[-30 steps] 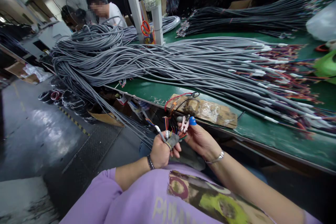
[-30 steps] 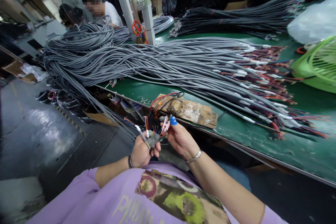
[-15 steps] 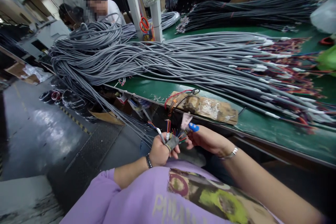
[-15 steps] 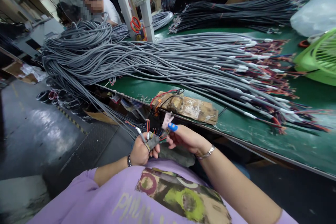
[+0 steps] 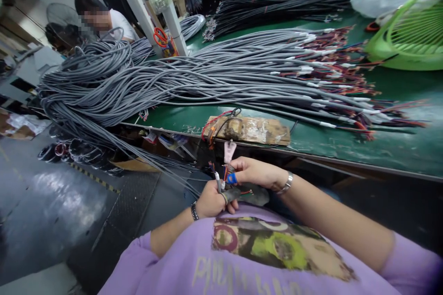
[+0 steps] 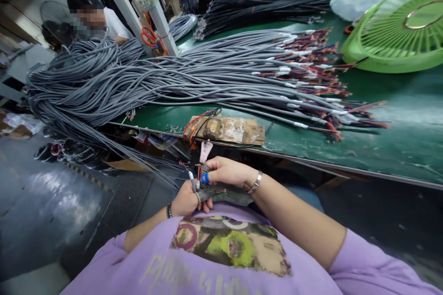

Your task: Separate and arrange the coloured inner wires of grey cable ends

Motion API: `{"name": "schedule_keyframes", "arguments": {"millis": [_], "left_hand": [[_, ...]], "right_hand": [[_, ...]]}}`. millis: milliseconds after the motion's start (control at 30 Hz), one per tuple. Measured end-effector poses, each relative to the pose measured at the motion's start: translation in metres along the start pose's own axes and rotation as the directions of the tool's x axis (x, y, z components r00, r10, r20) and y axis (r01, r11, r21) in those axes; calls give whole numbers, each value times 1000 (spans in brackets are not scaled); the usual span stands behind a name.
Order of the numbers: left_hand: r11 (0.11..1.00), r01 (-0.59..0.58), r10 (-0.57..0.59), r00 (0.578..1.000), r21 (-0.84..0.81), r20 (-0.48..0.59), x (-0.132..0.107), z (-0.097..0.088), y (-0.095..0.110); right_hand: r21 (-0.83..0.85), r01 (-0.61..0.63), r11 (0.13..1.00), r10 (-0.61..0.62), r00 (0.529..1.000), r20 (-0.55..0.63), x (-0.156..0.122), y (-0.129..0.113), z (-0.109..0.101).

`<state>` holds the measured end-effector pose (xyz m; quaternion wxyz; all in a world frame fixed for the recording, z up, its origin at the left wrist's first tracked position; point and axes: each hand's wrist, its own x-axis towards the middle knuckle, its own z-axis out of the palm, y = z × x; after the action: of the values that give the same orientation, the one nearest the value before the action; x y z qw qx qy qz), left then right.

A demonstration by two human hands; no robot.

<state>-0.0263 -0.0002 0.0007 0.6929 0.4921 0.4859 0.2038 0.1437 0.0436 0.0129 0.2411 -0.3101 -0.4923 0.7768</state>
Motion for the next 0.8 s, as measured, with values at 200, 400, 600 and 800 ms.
{"name": "schedule_keyframes", "arguments": {"millis": [200, 400, 600, 800], "left_hand": [[985, -79, 47, 978, -153, -201, 5, -2, -4], [954, -196, 107, 931, -229, -350, 11, -3, -13], [949, -199, 109, 935, -245, -338, 12, -1, -13], [973, -83, 44, 983, -215, -179, 4, -7, -14]], "right_hand": [[162, 179, 970, -120, 940, -318, -7, 14, -11], [259, 131, 957, -12, 910, -416, -17, 39, 1], [-2, 228, 974, -190, 806, -561, -8, 48, 26], [-33, 230, 973, -215, 837, -503, 1, 37, 29]]}}
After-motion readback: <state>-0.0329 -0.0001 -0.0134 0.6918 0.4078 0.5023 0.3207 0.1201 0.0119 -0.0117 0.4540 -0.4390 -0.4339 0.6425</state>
